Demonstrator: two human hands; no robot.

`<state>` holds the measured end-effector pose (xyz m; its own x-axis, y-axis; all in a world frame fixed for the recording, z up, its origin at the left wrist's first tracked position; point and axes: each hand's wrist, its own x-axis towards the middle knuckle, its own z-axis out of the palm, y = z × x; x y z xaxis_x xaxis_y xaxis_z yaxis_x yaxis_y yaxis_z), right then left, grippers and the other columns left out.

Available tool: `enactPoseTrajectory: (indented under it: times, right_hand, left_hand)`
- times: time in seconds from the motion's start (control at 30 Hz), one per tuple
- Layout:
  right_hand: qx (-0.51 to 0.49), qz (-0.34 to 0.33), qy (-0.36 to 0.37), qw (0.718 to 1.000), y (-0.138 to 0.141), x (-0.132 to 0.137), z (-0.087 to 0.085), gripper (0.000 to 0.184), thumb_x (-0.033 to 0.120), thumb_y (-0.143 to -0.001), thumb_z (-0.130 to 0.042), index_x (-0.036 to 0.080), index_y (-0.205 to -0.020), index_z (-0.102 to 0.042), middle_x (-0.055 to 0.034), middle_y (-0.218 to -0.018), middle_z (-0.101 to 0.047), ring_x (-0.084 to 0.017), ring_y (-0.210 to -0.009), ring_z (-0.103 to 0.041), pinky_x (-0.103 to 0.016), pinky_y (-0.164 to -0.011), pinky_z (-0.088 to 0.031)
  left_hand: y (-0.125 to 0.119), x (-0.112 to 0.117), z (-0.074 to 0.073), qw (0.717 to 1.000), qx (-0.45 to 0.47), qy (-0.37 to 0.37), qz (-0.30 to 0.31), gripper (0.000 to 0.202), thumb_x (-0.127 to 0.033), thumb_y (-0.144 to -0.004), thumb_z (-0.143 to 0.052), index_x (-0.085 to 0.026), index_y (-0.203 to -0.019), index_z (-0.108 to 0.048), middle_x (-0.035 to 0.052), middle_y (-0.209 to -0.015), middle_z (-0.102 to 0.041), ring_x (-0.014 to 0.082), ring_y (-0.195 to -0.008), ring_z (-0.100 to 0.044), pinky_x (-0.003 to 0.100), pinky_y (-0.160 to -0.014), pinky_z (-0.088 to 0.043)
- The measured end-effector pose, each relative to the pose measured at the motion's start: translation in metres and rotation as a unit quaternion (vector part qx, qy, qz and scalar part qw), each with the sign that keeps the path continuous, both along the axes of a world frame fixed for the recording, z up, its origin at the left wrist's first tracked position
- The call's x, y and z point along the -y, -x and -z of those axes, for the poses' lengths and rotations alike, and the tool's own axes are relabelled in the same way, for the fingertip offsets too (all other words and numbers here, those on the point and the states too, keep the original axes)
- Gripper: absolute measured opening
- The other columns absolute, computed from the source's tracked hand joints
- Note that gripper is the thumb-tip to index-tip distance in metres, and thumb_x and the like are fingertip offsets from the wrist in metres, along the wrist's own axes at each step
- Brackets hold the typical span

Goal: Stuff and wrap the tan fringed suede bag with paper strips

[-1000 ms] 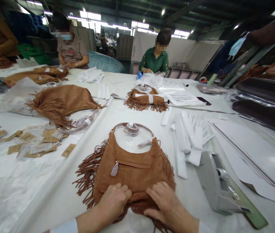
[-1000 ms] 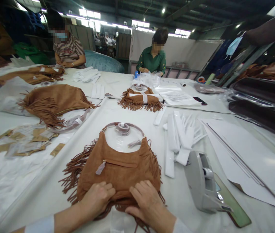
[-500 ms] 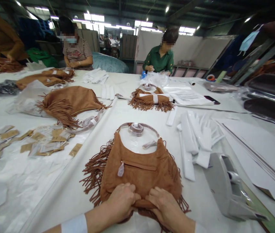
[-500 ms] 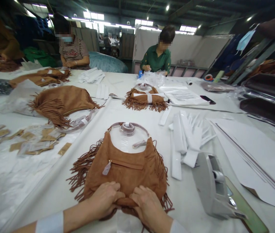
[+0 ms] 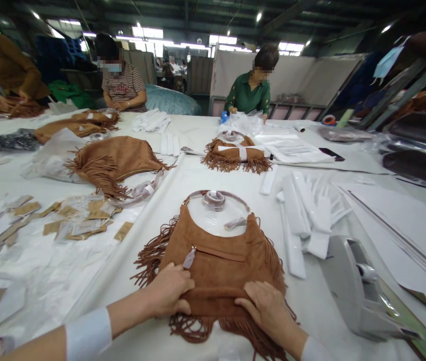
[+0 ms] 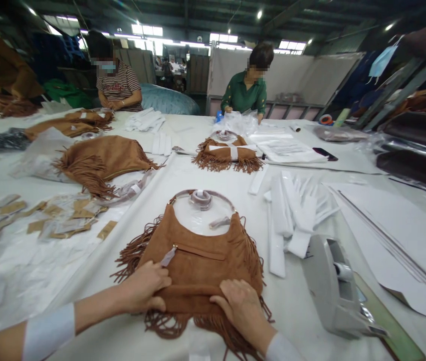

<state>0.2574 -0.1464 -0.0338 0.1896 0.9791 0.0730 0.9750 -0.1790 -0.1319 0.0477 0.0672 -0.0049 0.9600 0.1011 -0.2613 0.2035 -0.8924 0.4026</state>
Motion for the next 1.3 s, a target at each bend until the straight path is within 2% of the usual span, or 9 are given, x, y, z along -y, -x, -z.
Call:
enactPoseTrajectory:
  times: [0.2, 0.37, 0.53, 0.7, 0.83, 0.97, 1.03, 1.13, 1.3]
  right_hand:
    - [0.017, -0.026, -0.067, 0.997, -0.008, -0.001, 0.009, 0.035, 0.048, -0.096, -0.041, 0.022, -0.074, -0.05, 0.0003, -0.066, -0.06, -0.017, -0.063, -0.061, -0.029, -0.059, -0.036]
    - [0.029, -0.037, -0.125, 0.991, -0.009, -0.003, 0.012, 0.038, 0.048, -0.097, -0.039, 0.023, -0.07, -0.048, 0.0018, -0.06, -0.056, -0.015, -0.056, -0.057, -0.028, -0.056, -0.035]
    - [0.025, -0.048, -0.137, 0.989, -0.012, -0.004, 0.02, 0.036, 0.047, -0.096, -0.041, 0.022, -0.072, -0.049, 0.0018, -0.061, -0.057, -0.015, -0.057, -0.058, -0.028, -0.058, -0.036]
    - [0.02, -0.03, -0.123, 0.992, -0.013, -0.003, 0.025, 0.036, 0.047, -0.096, -0.042, 0.022, -0.071, -0.05, 0.0013, -0.061, -0.057, -0.016, -0.057, -0.058, -0.029, -0.058, -0.036]
    - [0.003, -0.002, -0.093, 0.996, -0.011, -0.002, 0.022, 0.036, 0.046, -0.096, -0.044, 0.022, -0.071, -0.051, 0.0002, -0.063, -0.059, -0.016, -0.06, -0.06, -0.028, -0.059, -0.036]
    - [-0.02, 0.012, -0.069, 0.997, -0.009, -0.003, 0.016, 0.035, 0.046, -0.096, -0.045, 0.021, -0.072, -0.053, -0.0006, -0.065, -0.061, -0.015, -0.062, -0.06, -0.027, -0.059, -0.035]
    - [-0.023, 0.016, -0.064, 0.998, -0.008, -0.003, 0.015, 0.036, 0.046, -0.095, -0.045, 0.02, -0.072, -0.054, -0.0008, -0.065, -0.062, -0.015, -0.062, -0.059, -0.027, -0.059, -0.034]
    - [-0.021, 0.019, -0.057, 0.998, -0.008, -0.001, 0.015, 0.037, 0.047, -0.095, -0.044, 0.02, -0.072, -0.053, -0.0007, -0.065, -0.061, -0.015, -0.063, -0.058, -0.028, -0.059, -0.033]
    - [0.021, 0.03, -0.066, 0.997, -0.005, 0.005, 0.014, 0.042, 0.037, -0.1, -0.032, 0.021, -0.068, -0.054, -0.0026, -0.067, -0.057, -0.017, -0.065, -0.05, -0.031, -0.064, -0.031]
  left_hand:
    - [0.022, -0.019, 0.008, 0.998, 0.042, 0.002, -0.041, 0.039, -0.057, -0.086, -0.053, -0.019, -0.08, -0.055, 0.005, -0.088, -0.064, 0.0232, -0.087, -0.058, 0.035, -0.08, -0.038]
    - [0.03, -0.036, 0.011, 0.993, 0.058, 0.102, -0.008, 0.049, -0.067, -0.073, -0.064, -0.021, -0.089, -0.055, 0.002, -0.093, -0.06, 0.0197, -0.088, -0.054, 0.029, -0.078, -0.036]
    - [0.039, -0.033, 0.02, 0.995, 0.069, 0.063, -0.037, 0.048, -0.068, -0.075, -0.062, -0.02, -0.079, -0.055, 0.0017, -0.091, -0.059, 0.0188, -0.088, -0.051, 0.031, -0.078, -0.033]
    - [0.023, -0.032, 0.027, 0.995, 0.065, 0.031, -0.064, 0.04, -0.056, -0.082, -0.061, -0.019, -0.07, -0.055, 0.0022, -0.079, -0.062, 0.0182, -0.08, -0.054, 0.03, -0.076, -0.036]
    - [0.01, -0.037, 0.007, 0.997, -0.018, 0.055, -0.054, 0.031, -0.048, -0.085, -0.06, -0.019, -0.075, -0.061, 0.0019, -0.079, -0.066, 0.0172, -0.073, -0.06, 0.026, -0.066, -0.039]
    - [0.006, -0.014, -0.009, 0.997, -0.005, 0.014, -0.076, 0.045, -0.062, -0.077, -0.061, -0.02, -0.093, -0.061, 0.0055, -0.095, -0.068, 0.0245, -0.09, -0.062, 0.03, -0.077, -0.044]
    - [0.003, 0.004, -0.008, 0.995, 0.012, -0.013, -0.094, 0.049, -0.066, -0.077, -0.059, -0.02, -0.094, -0.058, 0.0073, -0.098, -0.067, 0.0271, -0.095, -0.062, 0.033, -0.079, -0.046]
    - [-0.007, 0.017, -0.001, 0.994, -0.007, -0.042, -0.102, 0.038, -0.056, -0.09, -0.046, -0.02, -0.093, -0.056, 0.0084, -0.091, -0.068, 0.0278, -0.089, -0.065, 0.035, -0.074, -0.049]
    - [-0.032, 0.0, 0.003, 0.996, -0.044, -0.06, -0.047, 0.045, -0.056, -0.094, -0.034, -0.019, -0.094, -0.06, 0.0125, -0.086, -0.07, 0.0302, -0.085, -0.068, 0.04, -0.074, -0.052]
